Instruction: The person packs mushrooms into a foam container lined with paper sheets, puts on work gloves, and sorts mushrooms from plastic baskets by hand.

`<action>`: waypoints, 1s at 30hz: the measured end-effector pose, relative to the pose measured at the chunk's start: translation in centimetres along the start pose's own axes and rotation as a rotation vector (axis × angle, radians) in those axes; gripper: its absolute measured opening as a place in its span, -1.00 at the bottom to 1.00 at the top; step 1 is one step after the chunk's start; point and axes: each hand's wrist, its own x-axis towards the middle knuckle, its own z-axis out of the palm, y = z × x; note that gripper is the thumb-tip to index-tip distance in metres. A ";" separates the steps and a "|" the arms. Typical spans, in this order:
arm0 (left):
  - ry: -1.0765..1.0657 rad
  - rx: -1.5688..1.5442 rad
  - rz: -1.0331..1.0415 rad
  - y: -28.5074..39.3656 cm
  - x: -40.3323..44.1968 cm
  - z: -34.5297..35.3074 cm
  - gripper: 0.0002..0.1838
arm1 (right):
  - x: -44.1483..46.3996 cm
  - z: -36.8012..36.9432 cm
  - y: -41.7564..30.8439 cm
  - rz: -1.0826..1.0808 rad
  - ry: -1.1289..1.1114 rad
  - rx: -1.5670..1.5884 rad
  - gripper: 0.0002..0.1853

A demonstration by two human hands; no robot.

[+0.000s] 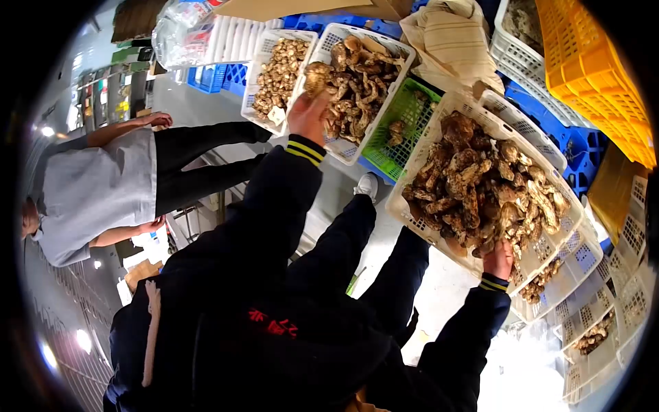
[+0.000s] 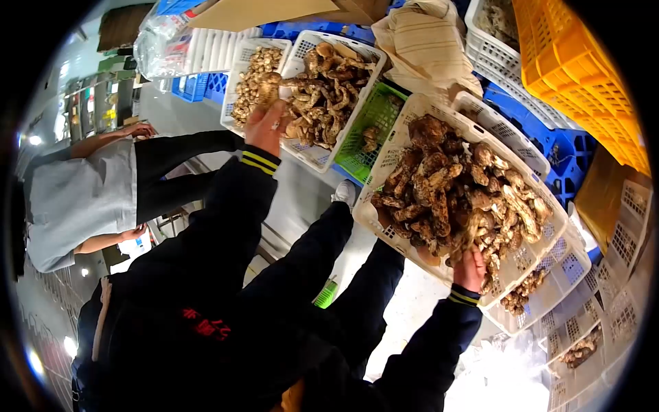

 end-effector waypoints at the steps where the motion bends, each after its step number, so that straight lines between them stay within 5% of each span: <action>1: 0.069 -0.004 0.042 -0.6 0.7 -1.0 -0.87 | 0.1 -0.3 0.8 0.039 -0.016 -0.032 -0.74; 2: 0.030 0.054 0.165 -1.1 0.9 -1.5 -0.83 | 0.0 -1.2 1.9 0.069 0.000 -0.068 -0.72; 6: -0.138 0.241 0.088 -1.4 -2.8 0.8 -0.76 | 1.7 1.1 2.3 -0.013 -0.194 0.066 -0.73; 8: -0.162 0.238 -0.003 -2.7 -4.5 1.8 -0.76 | 2.5 5.7 2.3 -0.204 0.060 -0.053 -0.76; 12: -0.377 0.624 -0.059 -5.0 -8.3 2.7 -0.75 | 1.5 4.8 2.4 -0.284 -0.004 -0.083 -0.73; 16: -0.490 0.548 -0.255 -8.9 -10.9 2.7 -0.73 | 0.0 3.2 2.8 -0.307 0.165 -0.138 -0.78; 18: -0.548 0.620 -0.336 -10.1 -11.3 2.1 -0.72 | -0.5 1.8 2.6 -0.268 0.346 -0.605 -0.78; 19: -0.591 0.696 -0.415 -10.3 -11.5 1.8 -0.70 | -0.4 1.4 2.7 -0.236 0.380 -0.584 -0.76; 22: -0.534 0.496 -0.579 -11.3 -12.3 1.4 -0.66 | 1.7 -0.2 -0.1 -0.646 0.676 -1.429 -0.62; 24: -0.532 0.554 -0.640 -11.3 -12.5 1.8 -0.64 | 4.2 -0.1 -2.4 -0.620 0.877 -1.726 -0.59; 27: -0.506 0.563 -0.569 -11.7 -13.0 2.5 -0.58 | 7.7 -0.5 -4.2 -0.430 0.944 -1.963 -0.59; 30: -0.517 0.587 -0.593 -11.5 -13.6 3.5 -0.58 | 8.8 -2.1 -5.2 -0.551 0.785 -1.953 -0.62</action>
